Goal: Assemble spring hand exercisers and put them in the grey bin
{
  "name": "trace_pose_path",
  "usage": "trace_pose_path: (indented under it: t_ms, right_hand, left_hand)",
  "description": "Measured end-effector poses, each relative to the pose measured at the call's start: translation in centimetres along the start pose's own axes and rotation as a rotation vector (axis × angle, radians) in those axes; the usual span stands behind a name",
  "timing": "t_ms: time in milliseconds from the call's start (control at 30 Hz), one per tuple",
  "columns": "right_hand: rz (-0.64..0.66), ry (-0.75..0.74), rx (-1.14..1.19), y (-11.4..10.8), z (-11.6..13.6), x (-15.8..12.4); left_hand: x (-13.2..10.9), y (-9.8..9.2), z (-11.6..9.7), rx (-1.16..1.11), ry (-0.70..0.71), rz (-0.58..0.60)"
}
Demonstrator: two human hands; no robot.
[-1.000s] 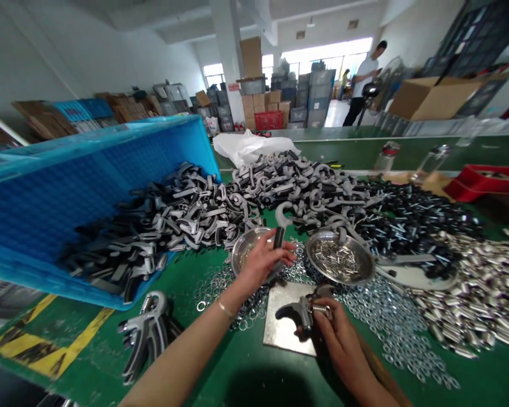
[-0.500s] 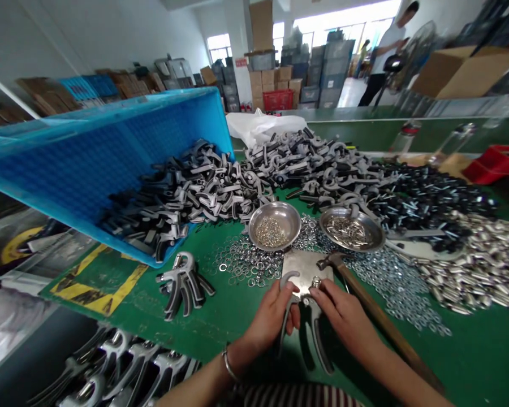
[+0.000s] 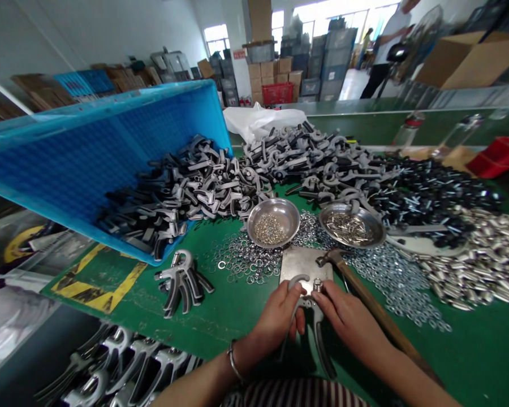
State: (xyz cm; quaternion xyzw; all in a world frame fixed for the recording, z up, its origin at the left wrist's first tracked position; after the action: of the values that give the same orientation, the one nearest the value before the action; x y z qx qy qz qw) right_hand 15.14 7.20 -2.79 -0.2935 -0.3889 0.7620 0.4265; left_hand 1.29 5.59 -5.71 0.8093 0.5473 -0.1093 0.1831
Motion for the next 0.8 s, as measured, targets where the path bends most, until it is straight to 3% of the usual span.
trace_pose_path:
  t_ms: [167, 300, 467, 567, 700, 800]
  right_hand:
    - [-0.024, -0.075, 0.087, -0.5, 1.0, 0.2]
    - [-0.1, -0.032, 0.294, -0.5, 0.7, 0.0]
    - [-0.022, -0.022, 0.407, -0.4, 1.1, -0.3]
    - [0.072, -0.023, 0.479, -1.0, 1.8, -0.6]
    - [0.176, -0.013, 0.607, -1.2, 2.7, -1.7]
    - [0.211, -0.002, 0.586, -0.6, 2.9, -2.1]
  left_hand:
    - [0.0, 0.8, -0.7, 0.08, 0.069, -0.045]
    - [-0.4, 1.1, -1.1, 0.165, 0.15, -0.114]
    - [-1.0, 0.1, -1.8, 0.539, 0.151, -0.161]
    - [-1.4, -0.3, -2.1, 0.762, 0.117, -0.073]
    - [-2.4, 0.2, -2.2, 1.119, 0.121, 0.135]
    - [-2.7, 0.7, -2.2, 1.341, 0.12, 0.207]
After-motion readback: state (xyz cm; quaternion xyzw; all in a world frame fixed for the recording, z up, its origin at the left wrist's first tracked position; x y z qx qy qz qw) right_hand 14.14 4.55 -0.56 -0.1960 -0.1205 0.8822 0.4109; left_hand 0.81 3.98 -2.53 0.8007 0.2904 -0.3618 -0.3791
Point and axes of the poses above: each hand's wrist, its own x-axis towards the middle knuckle, its own y-axis out of the palm, z = x × y, the point moved 6 cm from there along x, towards the middle knuckle, and after that the axes turned 8 degrees about z, right-handed, at the moved point
